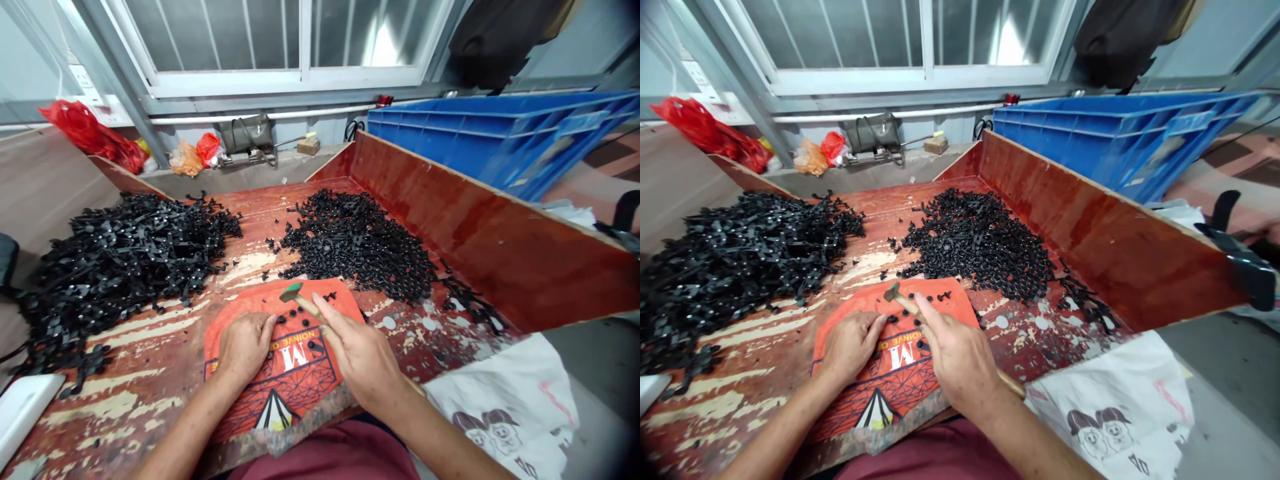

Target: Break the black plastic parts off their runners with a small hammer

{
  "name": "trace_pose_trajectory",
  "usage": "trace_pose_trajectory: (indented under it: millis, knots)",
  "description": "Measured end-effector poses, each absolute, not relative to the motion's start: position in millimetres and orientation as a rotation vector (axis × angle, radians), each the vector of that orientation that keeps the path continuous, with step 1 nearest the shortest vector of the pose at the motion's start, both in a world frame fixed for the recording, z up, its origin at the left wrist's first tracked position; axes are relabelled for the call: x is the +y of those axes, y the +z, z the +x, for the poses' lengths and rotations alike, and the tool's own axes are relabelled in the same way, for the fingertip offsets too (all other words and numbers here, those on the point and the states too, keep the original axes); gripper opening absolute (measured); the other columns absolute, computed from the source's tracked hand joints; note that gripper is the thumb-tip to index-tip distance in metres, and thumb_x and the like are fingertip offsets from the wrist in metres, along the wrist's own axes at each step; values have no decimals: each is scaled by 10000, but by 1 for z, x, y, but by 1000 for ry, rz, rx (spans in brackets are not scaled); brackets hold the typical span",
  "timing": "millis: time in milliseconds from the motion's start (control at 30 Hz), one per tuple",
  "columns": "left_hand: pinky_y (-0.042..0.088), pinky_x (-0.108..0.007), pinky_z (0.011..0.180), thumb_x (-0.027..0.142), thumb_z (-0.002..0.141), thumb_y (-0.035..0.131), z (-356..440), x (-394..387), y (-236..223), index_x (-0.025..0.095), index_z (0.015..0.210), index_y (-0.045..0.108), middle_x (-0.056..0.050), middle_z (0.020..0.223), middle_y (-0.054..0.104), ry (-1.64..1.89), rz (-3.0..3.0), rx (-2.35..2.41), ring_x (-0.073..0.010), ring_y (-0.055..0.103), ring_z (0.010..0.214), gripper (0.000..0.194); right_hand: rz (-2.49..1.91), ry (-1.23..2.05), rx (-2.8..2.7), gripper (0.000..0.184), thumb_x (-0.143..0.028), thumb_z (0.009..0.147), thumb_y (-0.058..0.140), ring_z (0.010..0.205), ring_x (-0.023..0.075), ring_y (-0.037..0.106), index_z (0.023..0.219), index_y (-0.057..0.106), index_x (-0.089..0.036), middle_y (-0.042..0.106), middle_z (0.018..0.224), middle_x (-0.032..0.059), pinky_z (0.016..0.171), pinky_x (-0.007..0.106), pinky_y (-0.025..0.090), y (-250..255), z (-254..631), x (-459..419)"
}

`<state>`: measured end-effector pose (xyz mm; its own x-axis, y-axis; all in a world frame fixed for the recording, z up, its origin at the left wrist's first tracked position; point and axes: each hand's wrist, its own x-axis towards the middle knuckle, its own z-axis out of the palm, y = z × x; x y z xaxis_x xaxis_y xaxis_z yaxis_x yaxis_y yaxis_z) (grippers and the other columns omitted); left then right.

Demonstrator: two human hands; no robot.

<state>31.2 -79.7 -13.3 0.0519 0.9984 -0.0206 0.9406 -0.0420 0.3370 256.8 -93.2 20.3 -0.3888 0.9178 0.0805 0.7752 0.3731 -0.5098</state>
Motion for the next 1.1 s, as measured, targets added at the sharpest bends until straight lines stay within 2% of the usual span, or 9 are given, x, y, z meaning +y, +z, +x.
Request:
trace_pose_trajectory:
  millis: [133, 267, 333, 433, 533, 600, 700, 867, 1100]
  knots:
    - [381, -312, 715, 445, 951, 377, 27, -74, -9, 199, 775, 691, -94, 793, 706, 434, 1864, 1879, -237, 617, 788, 436, -1492, 619, -2368, 516, -239, 987, 463, 876, 227, 730, 1495, 413, -317, 772, 1031, 52, 780, 318, 555, 19, 254, -91]
    - [430, -282, 668, 531, 856, 539, 21, -67, 15, 181, 920, 711, -91, 957, 720, 713, 1158, 1478, -211, 629, 814, 396, -1379, 742, -2080, 520, -242, 1014, 384, 1025, 191, 701, 1521, 339, -350, 673, 1292, 10, 890, 321, 549, 26, 268, -84]
    - [429, -242, 636, 460, 754, 704, 20, -63, 28, 171, 971, 704, -88, 1011, 707, 742, 926, 1272, -181, 624, 819, 362, -1389, 762, -1953, 510, -249, 1018, 363, 1112, 202, 668, 1520, 345, -335, 617, 1366, 11, 970, 360, 520, 30, 280, -81]
    - [365, -170, 541, 347, 642, 822, 24, -56, 35, 142, 854, 681, -40, 805, 676, 762, 894, 1160, -101, 565, 669, 326, -1408, 806, -1879, 498, -248, 1015, 372, 1231, 214, 593, 1502, 379, -349, 566, 1417, -4, 1055, 389, 457, 26, 299, -82]
    - [217, -148, 413, 405, 647, 803, 33, -48, 24, 136, 751, 612, 15, 610, 592, 737, 929, 1277, -41, 408, 470, 346, -1448, 856, -1901, 495, -242, 1013, 382, 1278, 217, 551, 1482, 396, -399, 528, 1446, -35, 1060, 384, 449, 14, 310, -89]
    - [170, -151, 374, 427, 632, 792, 38, -44, 14, 154, 737, 563, 33, 564, 572, 702, 939, 1346, -30, 337, 407, 372, -1524, 851, -1936, 495, -250, 1009, 397, 1235, 231, 590, 1478, 400, -408, 562, 1415, -27, 1019, 382, 482, 6, 313, -94]
    - [186, -152, 339, 444, 597, 790, 43, -39, 5, 183, 739, 506, 47, 537, 568, 694, 936, 1365, -31, 322, 367, 411, -1603, 805, -2008, 497, -265, 1006, 405, 1121, 245, 667, 1473, 395, -436, 610, 1363, -31, 931, 390, 536, 0, 315, -98]
    - [244, -142, 321, 446, 602, 784, 44, -34, 5, 187, 731, 486, 59, 542, 561, 724, 961, 1346, -28, 357, 359, 416, -1653, 751, -2077, 512, -260, 1005, 404, 1063, 240, 695, 1487, 367, -428, 624, 1346, -32, 872, 392, 560, 0, 315, -98]
    - [208, -161, 273, 370, 704, 690, 49, -33, -4, 183, 742, 500, 57, 527, 571, 685, 1003, 1421, -28, 323, 270, 269, -1672, 717, -2097, 511, -244, 996, 429, 984, 227, 723, 1481, 392, -399, 704, 1230, 5, 860, 373, 567, 3, 312, -97]
